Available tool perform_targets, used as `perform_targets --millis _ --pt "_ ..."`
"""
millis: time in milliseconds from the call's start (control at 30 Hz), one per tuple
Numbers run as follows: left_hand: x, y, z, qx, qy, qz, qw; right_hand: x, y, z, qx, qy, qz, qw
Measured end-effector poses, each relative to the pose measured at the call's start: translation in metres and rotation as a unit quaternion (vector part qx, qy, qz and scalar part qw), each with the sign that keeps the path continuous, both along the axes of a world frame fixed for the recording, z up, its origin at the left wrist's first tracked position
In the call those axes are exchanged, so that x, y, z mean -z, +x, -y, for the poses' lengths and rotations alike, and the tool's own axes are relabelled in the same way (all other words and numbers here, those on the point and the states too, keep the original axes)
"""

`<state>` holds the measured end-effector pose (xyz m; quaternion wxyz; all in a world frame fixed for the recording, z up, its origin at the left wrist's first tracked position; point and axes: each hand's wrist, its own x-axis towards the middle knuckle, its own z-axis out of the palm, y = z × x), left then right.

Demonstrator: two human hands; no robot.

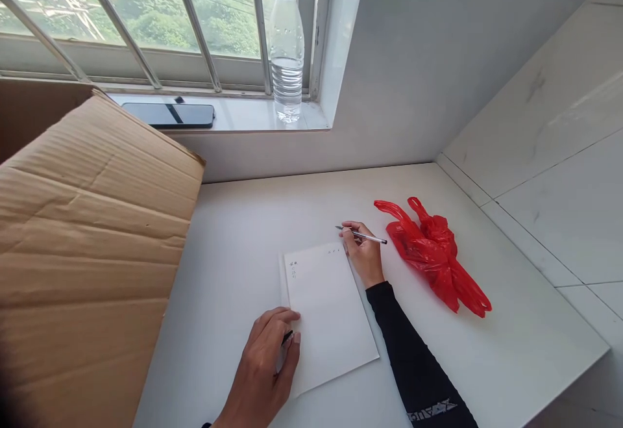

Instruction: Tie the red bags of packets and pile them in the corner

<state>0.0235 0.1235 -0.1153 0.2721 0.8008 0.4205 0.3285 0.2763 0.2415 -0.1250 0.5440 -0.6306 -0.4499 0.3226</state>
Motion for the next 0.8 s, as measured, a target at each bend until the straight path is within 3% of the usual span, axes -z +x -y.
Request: perform_targets --millis 167,300,467,600,800 --pt "0.0 0.0 0.0 0.0 -0.004 0.004 1.0 -0.001 0.004 -0.003 0.008 -0.001 0.007 1.0" --pt "-0.001 0.001 0.002 0.0 -0.008 0.012 1.0 -0.013 -0.005 0.01 0.008 0.005 0.015 1.0" --pt "-0.004 0.002 0.003 0.003 -0.01 0.024 1.0 -0.032 -0.051 0.054 -0.131 -0.032 0.023 0.991" --pt "-0.004 0.003 0.003 -0.006 -0.021 0.035 0.999 -0.029 -0.079 0.068 -0.178 -0.05 0.049 0.981" --pt "-0.004 0.004 0.001 -0.005 -0.028 0.047 0.998 -0.022 -0.077 0.062 -0.171 -0.045 0.088 0.98"
